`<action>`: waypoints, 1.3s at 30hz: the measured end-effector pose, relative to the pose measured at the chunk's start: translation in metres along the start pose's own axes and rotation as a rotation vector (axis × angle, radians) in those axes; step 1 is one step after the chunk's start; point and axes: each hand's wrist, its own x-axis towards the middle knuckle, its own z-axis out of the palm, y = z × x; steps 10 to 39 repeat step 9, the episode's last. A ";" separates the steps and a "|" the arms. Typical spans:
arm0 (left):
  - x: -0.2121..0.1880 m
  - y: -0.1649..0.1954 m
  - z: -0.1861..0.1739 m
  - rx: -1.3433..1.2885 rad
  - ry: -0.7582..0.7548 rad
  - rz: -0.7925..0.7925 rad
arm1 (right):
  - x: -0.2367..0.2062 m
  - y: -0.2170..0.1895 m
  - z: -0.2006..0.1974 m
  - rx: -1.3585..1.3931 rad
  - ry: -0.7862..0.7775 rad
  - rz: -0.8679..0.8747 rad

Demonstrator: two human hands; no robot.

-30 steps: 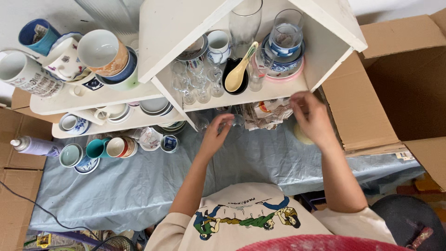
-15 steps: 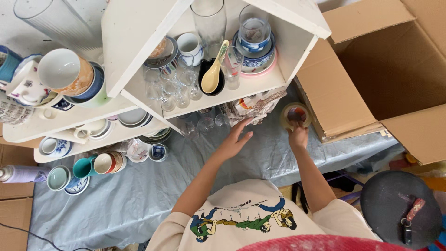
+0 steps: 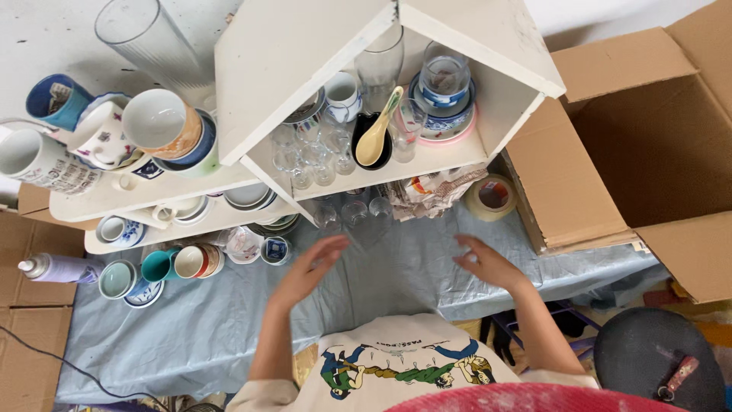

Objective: The person wraps ceramic cups and bowls in sheets of newspaper on a table, folding the paper around each piece and setting the wrapped pieces aside. They continue wrapping more pieces one at a time and later handle glass cups on the table.

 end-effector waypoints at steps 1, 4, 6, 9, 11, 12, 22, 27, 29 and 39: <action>-0.024 -0.003 -0.021 -0.017 0.085 0.044 | -0.028 -0.023 -0.009 -0.044 -0.194 0.022; -0.104 0.012 -0.081 0.064 0.356 0.136 | -0.104 -0.092 -0.058 0.140 -0.455 -0.088; -0.158 0.064 -0.110 0.209 0.538 0.143 | -0.144 -0.120 -0.099 -0.003 -0.342 -0.185; -0.213 0.169 -0.130 0.458 0.780 0.261 | -0.177 -0.128 -0.133 -0.359 -0.128 -0.549; -0.213 0.169 -0.130 0.458 0.780 0.261 | -0.177 -0.128 -0.133 -0.359 -0.128 -0.549; -0.213 0.169 -0.130 0.458 0.780 0.261 | -0.177 -0.128 -0.133 -0.359 -0.128 -0.549; -0.213 0.169 -0.130 0.458 0.780 0.261 | -0.177 -0.128 -0.133 -0.359 -0.128 -0.549; -0.213 0.169 -0.130 0.458 0.780 0.261 | -0.177 -0.128 -0.133 -0.359 -0.128 -0.549; -0.213 0.169 -0.130 0.458 0.780 0.261 | -0.177 -0.128 -0.133 -0.359 -0.128 -0.549; -0.213 0.169 -0.130 0.458 0.780 0.261 | -0.177 -0.128 -0.133 -0.359 -0.128 -0.549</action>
